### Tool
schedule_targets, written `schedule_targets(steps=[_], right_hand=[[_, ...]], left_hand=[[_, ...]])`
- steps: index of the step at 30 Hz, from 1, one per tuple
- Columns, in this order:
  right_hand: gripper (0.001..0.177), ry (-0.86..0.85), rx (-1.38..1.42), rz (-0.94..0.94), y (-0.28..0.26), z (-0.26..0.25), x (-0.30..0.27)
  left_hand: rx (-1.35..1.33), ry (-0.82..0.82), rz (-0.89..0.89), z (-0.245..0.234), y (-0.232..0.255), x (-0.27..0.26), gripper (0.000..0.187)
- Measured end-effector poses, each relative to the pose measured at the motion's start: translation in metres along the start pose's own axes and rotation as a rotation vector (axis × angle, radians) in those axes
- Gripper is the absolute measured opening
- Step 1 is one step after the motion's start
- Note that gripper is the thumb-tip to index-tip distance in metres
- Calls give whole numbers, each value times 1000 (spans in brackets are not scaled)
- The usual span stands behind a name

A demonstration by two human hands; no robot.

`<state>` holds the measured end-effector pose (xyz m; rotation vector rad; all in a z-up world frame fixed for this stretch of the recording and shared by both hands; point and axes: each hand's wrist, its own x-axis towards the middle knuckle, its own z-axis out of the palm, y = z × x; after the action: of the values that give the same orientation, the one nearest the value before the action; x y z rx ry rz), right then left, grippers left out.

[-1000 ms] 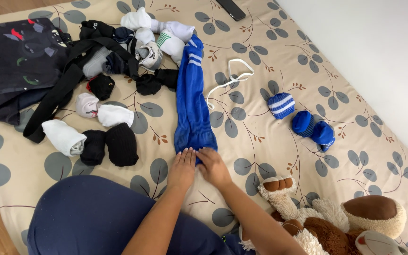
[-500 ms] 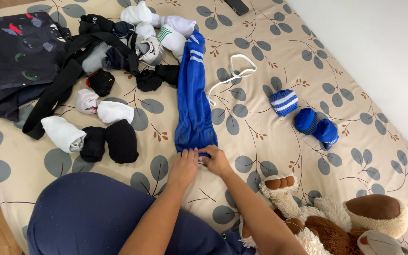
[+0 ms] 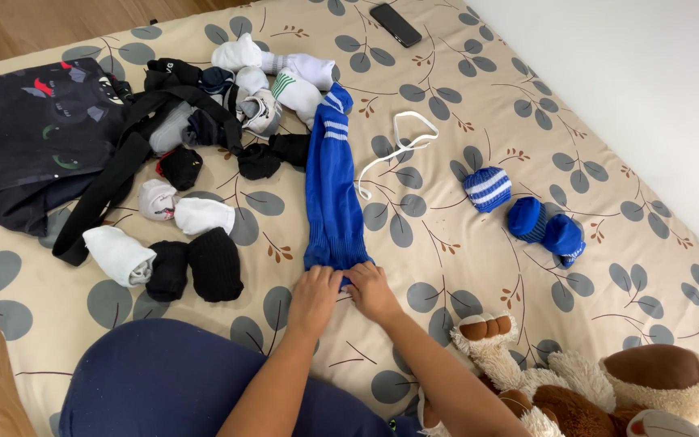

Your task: The person sits on a bed and folds a pair of blue socks by hand. They turn the socks inside out, align them, fold them into a compact bundle, and place them on the bed. The process is repeated with a second pair of blue socks.

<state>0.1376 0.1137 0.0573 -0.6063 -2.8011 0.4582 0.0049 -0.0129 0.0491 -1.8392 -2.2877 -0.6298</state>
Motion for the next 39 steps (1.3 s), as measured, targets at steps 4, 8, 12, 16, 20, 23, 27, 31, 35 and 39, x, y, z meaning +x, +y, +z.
schedule_targets(steps=[4,8,12,16,20,23,27,31,35,39], right_hand=[[32,18,-120,-16,-26,-17,-8],[46,71,-90,-20,-18,-2,-20],[32,-84,21,66,21,9,-5],[37,156,1,117,-36,-29,-23],[63,291,749,1182,-77,-48,-25],[49,360,1097,1301,-49,-14,-8],[27,486,608,1185,-13,44,11],[13,691,100,438,-40,28,21],[10,624,-105,-96,-56,0,10],[31,423,-234,-373,-67,-28,-3]], left_hand=[[-143,-217,-214,-27,-1,3,22],[-181,-313,-219,-52,5,6,28],[77,85,117,-11,13,1,15],[59,-26,42,-17,8,1,5],[2,-76,-3,-24,8,3,11],[-22,-110,-18,-22,7,4,13],[-19,-163,-29,-19,6,4,11],[-16,-184,-45,-32,4,5,13],[-55,-188,-86,-34,2,3,10],[-176,-235,-176,-1,-11,0,6]])
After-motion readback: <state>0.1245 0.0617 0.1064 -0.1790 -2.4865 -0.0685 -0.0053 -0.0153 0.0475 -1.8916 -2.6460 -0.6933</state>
